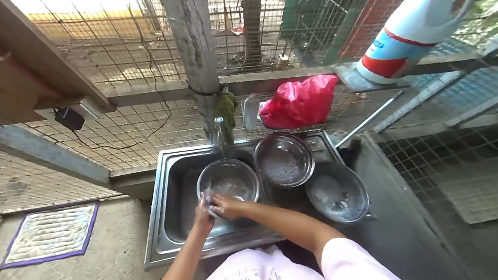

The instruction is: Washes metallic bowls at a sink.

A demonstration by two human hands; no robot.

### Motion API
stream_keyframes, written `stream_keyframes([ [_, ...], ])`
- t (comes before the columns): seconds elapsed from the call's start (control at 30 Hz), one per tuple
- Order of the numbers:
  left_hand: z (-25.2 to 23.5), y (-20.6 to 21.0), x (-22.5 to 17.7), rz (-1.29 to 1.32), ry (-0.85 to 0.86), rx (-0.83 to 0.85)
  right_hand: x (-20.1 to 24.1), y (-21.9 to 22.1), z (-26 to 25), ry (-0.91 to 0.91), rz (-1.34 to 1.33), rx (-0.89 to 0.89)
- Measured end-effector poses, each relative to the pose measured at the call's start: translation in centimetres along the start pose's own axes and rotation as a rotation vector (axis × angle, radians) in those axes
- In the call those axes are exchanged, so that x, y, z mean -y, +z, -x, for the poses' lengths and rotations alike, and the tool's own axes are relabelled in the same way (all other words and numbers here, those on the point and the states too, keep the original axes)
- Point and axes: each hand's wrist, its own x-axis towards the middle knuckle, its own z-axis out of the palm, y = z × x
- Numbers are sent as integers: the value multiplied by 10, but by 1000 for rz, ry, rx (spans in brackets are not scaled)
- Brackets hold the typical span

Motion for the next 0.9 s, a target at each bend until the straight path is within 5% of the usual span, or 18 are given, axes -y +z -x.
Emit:
stream_keyframes([
  [0.1, 9, 5, -12, 23, 24, -90, 25, -39, 28, 4, 84, 236],
  [0.2, 26, 28, -18, -19, 15, -82, 46, -104, 66, 87, 339, 211],
  [0.3, 40, 67, -24, -275, 63, 2, 59, -161, 112, 146, 356, -119],
  [0.43, 29, 130, -23, -552, 91, 106, 23, -206, 180, 42, 179, -736],
  [0.6, -26, 176, 16, -719, 195, 238, -37, -227, 267, 599, -50, -868],
  [0.77, -68, 144, 42, -990, 423, 202, -91, -188, 289, 947, 116, -697],
  [0.9, -78, 70, 68, -1471, 216, 390, -110, -159, 278, 1045, 258, -485],
])
